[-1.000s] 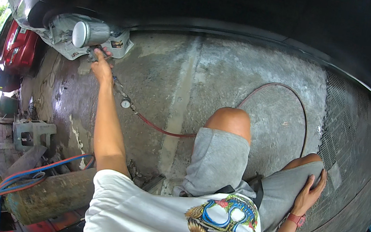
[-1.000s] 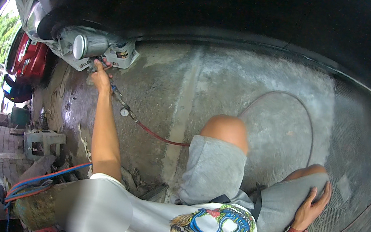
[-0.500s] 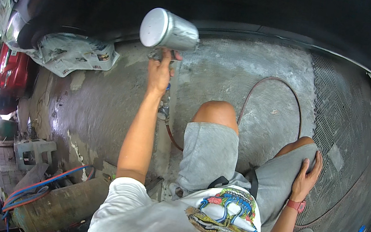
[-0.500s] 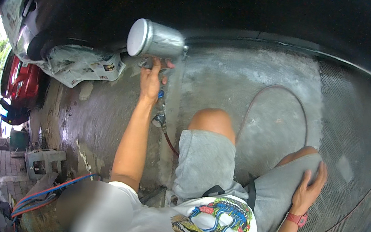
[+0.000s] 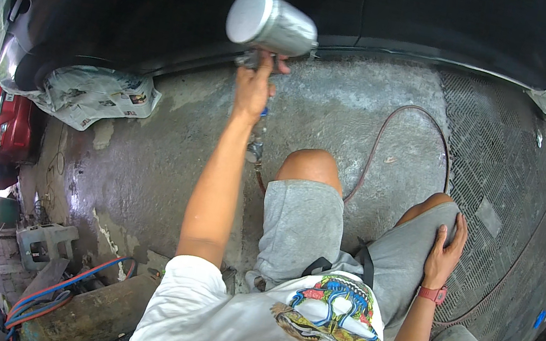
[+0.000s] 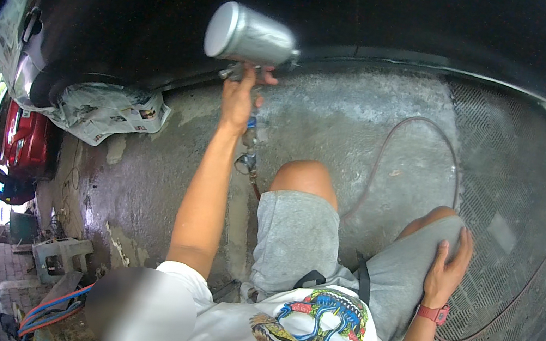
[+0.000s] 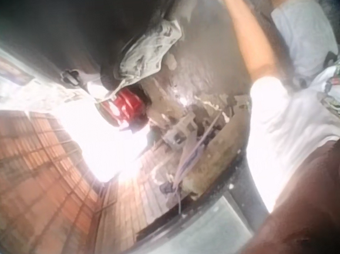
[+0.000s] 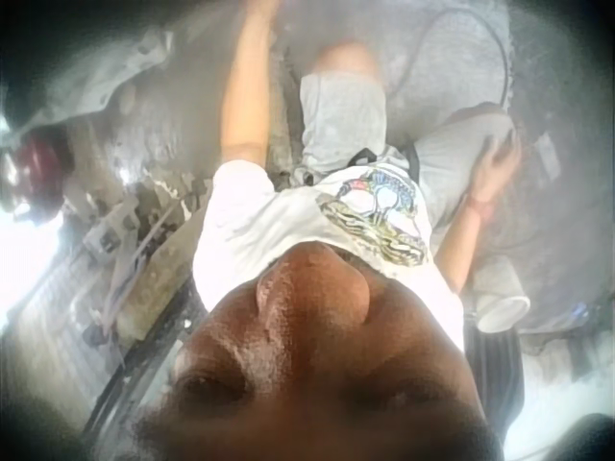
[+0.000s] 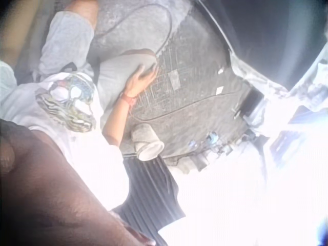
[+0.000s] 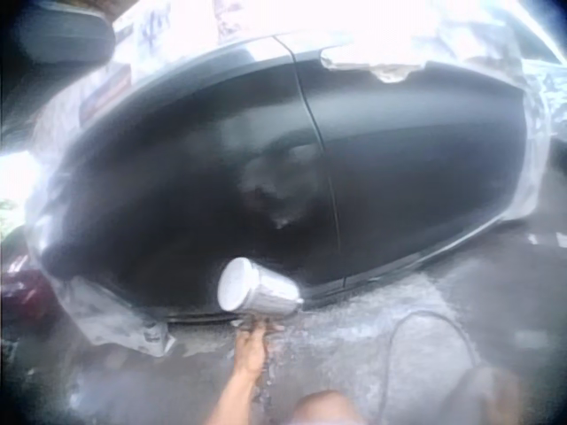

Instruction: The person uses a spray gun to apply paint to the side of a car door. The person sits on the floor, moves around the vehicle, and refills the spray gun from a bucket.

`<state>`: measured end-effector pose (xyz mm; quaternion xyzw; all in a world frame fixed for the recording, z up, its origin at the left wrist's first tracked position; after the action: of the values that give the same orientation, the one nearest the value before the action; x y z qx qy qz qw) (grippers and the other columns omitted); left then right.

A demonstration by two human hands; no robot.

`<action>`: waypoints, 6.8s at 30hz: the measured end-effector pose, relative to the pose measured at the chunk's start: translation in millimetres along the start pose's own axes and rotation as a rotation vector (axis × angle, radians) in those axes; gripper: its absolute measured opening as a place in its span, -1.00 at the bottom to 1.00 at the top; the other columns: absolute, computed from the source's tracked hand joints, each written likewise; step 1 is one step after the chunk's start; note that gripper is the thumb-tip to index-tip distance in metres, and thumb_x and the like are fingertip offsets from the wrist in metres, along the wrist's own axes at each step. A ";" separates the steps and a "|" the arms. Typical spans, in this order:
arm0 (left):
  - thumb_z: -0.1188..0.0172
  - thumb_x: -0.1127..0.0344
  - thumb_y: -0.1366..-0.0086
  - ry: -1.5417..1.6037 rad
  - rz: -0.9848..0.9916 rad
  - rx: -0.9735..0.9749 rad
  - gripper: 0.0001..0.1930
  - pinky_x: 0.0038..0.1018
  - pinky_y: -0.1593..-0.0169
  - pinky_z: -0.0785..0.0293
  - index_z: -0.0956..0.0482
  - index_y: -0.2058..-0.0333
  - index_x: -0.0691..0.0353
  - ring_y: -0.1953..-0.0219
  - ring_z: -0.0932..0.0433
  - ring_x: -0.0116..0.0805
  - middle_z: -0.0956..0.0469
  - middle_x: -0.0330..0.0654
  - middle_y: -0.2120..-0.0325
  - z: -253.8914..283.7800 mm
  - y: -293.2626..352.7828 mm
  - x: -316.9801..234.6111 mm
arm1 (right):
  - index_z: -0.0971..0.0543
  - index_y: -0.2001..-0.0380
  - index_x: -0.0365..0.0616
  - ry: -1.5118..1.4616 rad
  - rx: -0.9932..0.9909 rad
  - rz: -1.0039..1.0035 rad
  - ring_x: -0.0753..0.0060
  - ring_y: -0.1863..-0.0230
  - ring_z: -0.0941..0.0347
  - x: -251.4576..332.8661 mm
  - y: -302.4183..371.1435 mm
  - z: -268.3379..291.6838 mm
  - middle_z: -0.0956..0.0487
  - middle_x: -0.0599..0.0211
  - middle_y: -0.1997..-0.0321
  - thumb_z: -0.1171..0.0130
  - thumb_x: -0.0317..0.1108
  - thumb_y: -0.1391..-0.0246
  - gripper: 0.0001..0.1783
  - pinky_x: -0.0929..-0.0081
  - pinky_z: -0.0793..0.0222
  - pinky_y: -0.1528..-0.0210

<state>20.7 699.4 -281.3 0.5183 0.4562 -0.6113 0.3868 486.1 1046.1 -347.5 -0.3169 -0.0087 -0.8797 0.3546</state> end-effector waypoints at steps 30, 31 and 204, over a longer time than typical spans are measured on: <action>-0.04 -0.21 -0.55 -0.460 0.098 -1.112 -0.41 -0.42 0.46 -0.41 -0.70 0.07 0.31 0.27 -0.71 -0.33 -0.73 -0.19 0.32 483.6 77.9 -22.4 | -0.41 -0.40 -0.21 0.004 0.043 -0.010 -0.05 -0.54 -0.23 12.9 -8.7 -13.1 -0.38 0.01 -0.49 -0.10 -0.12 -0.47 -0.42 0.10 -0.10 -0.56; -0.05 -0.20 -0.55 -0.469 0.092 -1.102 -0.41 -0.43 0.46 -0.41 -0.71 0.07 0.30 0.28 -0.70 -0.34 -0.73 -0.19 0.31 479.0 77.9 -27.1 | -0.41 -0.40 -0.21 0.001 0.043 -0.009 -0.05 -0.54 -0.23 11.8 -8.9 -14.0 -0.37 0.01 -0.50 -0.10 -0.12 -0.47 -0.42 0.10 -0.10 -0.56; -0.21 0.15 -0.53 -0.050 1.343 -0.517 -0.57 -0.33 -0.33 -0.41 -0.57 -0.23 0.26 -0.26 -0.55 -0.22 -0.60 -0.04 -0.21 307.7 425.1 -171.6 | -0.57 0.01 -0.28 -0.678 0.609 -0.136 0.48 0.44 -0.55 611.5 -131.1 -9.5 -0.68 0.23 0.20 -0.10 -0.18 -0.48 -0.67 0.42 -0.62 0.52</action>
<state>364.4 283.5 -164.3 0.5645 0.1602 -0.1258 0.7999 63.4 763.8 17.1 -0.4667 -0.4030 -0.7051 0.3501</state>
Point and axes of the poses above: each hand's wrist, its own y-axis away from the middle knuckle, its own z-axis out of the back of the hand, x = y × z, the point moved 9 cm from there along -y, towards the middle knuckle
